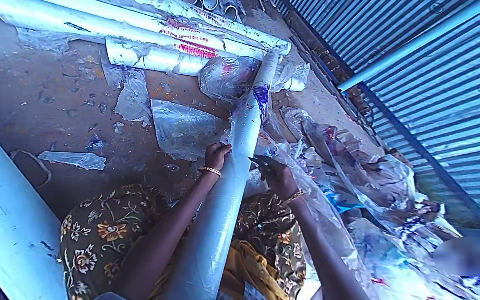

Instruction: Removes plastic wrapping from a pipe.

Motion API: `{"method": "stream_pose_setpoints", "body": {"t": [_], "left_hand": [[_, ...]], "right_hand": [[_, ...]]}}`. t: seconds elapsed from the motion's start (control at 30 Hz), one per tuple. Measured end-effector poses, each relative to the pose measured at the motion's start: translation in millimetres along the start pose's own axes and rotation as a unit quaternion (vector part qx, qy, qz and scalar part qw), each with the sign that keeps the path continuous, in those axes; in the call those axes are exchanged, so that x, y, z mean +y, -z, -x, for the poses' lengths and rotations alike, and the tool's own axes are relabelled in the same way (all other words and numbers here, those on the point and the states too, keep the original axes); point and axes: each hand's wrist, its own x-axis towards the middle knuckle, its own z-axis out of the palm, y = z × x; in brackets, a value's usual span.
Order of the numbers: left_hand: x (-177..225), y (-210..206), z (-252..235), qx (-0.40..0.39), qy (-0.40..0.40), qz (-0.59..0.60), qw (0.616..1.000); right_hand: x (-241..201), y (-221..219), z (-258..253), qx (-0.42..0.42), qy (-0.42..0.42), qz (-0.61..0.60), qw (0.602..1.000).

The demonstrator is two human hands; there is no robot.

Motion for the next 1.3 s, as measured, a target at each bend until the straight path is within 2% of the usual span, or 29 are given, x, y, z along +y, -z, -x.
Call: {"method": "stream_pose_setpoints", "body": {"t": [0.13,0.23,0.4,0.47,0.53,0.6,0.7,0.77,0.8,0.83,0.9,0.93,1.0,1.07,1.1,1.3], "left_hand": [[1.4,-0.4,1.0,0.003,-0.003,-0.008,1.000],[0.9,-0.4,1.4,0.007,-0.004,-0.007,1.000],[1.5,-0.2,1.8,0.016,0.007,-0.002,1.000],[3.3,-1.1,2.2,0.021,0.009,0.005,1.000],[2.3,-1.8,3.5,0.026,0.010,0.011,1.000],[3.2,-1.4,2.8,0.022,0.008,0.015,1.000],[1.6,-0.8,3.8,0.014,0.010,0.005,1.000],[3.7,1.4,2.4,-0.007,-0.006,-0.084,0.996],[9.4,4.2,1.9,-0.027,-0.024,-0.186,0.982],[21.3,7.9,2.3,-0.054,-0.051,-0.326,0.942],[44.7,10.6,8.7,-0.086,-0.131,-0.533,0.832],[47.3,14.4,11.1,-0.108,-0.194,-0.575,0.788],[44.5,23.5,9.2,-0.221,-0.312,-0.566,0.730],[46.2,23.1,11.5,-0.327,-0.317,-0.550,0.700],[47.8,21.4,13.5,-0.348,-0.301,-0.556,0.692],[51.2,18.1,3.0,-0.368,-0.293,-0.545,0.694]], "right_hand": [[-23.8,-6.3,-27.8,-0.086,-0.080,0.135,0.984],[-35.6,-16.3,-7.1,-0.094,-0.101,0.172,0.975],[-17.5,-11.3,11.6,-0.065,-0.044,0.059,0.995],[-28.4,-5.6,-2.0,-0.063,-0.078,0.094,0.991],[-41.1,-7.6,-14.8,-0.102,-0.134,0.175,0.970],[-49.2,-13.6,-12.1,-0.119,-0.136,0.195,0.964],[-51.8,-15.4,12.5,-0.144,-0.131,0.181,0.964],[-36.6,-12.3,23.7,-0.134,-0.086,0.099,0.982],[-25.3,-12.2,28.0,-0.115,-0.056,0.045,0.991],[-14.9,-14.3,31.4,-0.085,-0.034,-0.007,0.996],[1.2,-17.0,37.9,-0.025,-0.043,-0.076,0.996],[7.6,-17.6,41.7,-0.004,-0.057,-0.093,0.994],[18.0,-18.9,47.1,0.013,-0.063,-0.110,0.992],[24.9,-20.9,50.0,0.008,-0.066,-0.114,0.991],[26.8,-22.3,51.3,0.008,-0.071,-0.115,0.991],[27.7,-22.9,59.7,0.043,-0.091,-0.123,0.987]]}}
